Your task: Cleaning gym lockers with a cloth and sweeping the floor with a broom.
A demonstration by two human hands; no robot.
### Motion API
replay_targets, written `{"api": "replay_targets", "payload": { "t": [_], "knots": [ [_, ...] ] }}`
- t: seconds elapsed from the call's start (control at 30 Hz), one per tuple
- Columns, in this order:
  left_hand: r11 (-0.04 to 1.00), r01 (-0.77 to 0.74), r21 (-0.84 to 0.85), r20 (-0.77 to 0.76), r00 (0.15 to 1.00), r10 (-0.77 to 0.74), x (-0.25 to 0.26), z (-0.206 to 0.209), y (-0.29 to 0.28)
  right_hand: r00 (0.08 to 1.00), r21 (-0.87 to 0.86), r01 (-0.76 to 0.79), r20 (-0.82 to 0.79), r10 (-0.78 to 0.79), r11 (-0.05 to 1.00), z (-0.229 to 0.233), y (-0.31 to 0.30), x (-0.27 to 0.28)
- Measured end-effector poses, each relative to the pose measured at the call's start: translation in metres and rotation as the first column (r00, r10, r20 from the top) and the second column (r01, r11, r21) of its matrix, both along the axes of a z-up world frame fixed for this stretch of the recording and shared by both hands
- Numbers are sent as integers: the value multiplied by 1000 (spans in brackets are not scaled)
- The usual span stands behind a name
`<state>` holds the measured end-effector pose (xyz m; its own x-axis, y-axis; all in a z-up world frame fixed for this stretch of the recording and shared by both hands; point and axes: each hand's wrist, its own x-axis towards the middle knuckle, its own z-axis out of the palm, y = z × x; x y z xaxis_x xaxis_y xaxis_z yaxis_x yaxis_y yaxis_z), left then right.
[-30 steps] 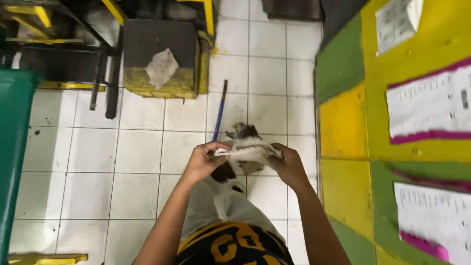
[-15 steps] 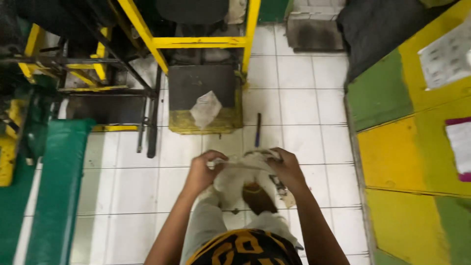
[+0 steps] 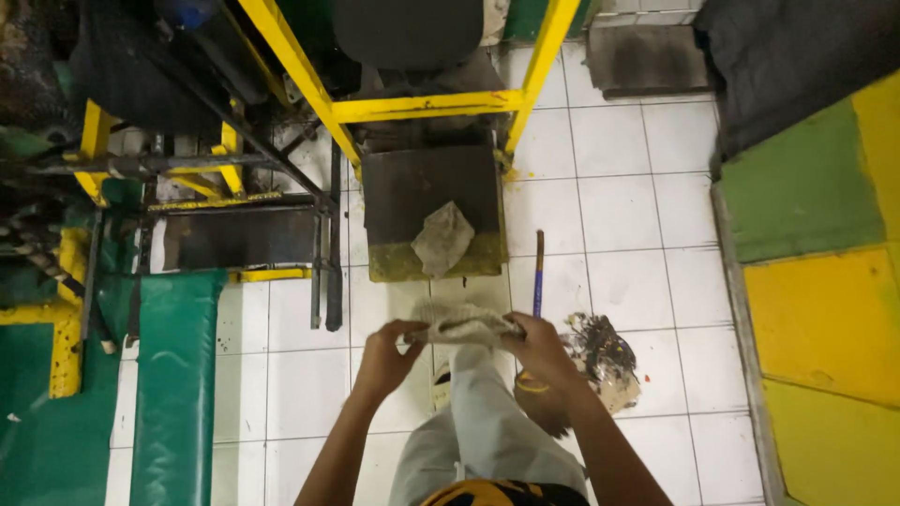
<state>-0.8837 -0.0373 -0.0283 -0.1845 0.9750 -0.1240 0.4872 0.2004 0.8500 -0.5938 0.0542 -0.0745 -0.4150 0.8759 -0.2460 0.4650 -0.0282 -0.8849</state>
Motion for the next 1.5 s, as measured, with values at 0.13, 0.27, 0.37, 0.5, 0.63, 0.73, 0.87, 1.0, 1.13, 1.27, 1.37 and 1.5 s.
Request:
{"api": "replay_targets", "payload": {
  "t": [0.13,0.27,0.37,0.5,0.63,0.73,0.87,1.0,1.13,1.27,1.37,1.5],
  "knots": [
    [995,18,-102,6,1000,-17,-14,-46,31,987,-208,-26,151,59,978,-19,33,-21],
    [975,74,-210,-39,996,-84,-47,-99,105,950,-282,-95,262,172,955,-33,114,-59],
    [957,103,-272,-44,992,-119,-59,-121,144,926,-294,-106,318,202,950,-83,148,-67],
    [965,56,-257,-45,997,-70,-79,-145,207,954,-97,-103,271,126,990,-136,212,-93],
    [976,34,-213,-14,999,-38,-111,-190,280,911,-251,11,401,94,968,-132,279,-132],
    [997,-14,-75,-99,995,7,-129,-211,329,938,-116,42,347,1,992,-139,323,-156],
    [982,-127,142,-75,988,139,-148,-208,377,948,99,196,237,-214,976,-182,341,-188],
    [982,-187,-19,-142,973,183,-166,-287,368,958,223,187,172,-227,957,-251,331,-212],
    [983,-160,-91,-75,985,153,-178,-384,325,963,158,101,232,-137,982,-347,290,-216],
    [985,-121,-124,-103,989,109,-186,-449,294,954,96,33,295,-60,995,-411,271,-221],
    [959,-120,-256,-179,981,75,-196,-499,303,928,74,-28,374,-2,997,-447,299,-231],
    [914,-255,-315,-148,965,218,-209,-513,362,920,-192,150,387,-66,970,-439,372,-269]
  ]
}}
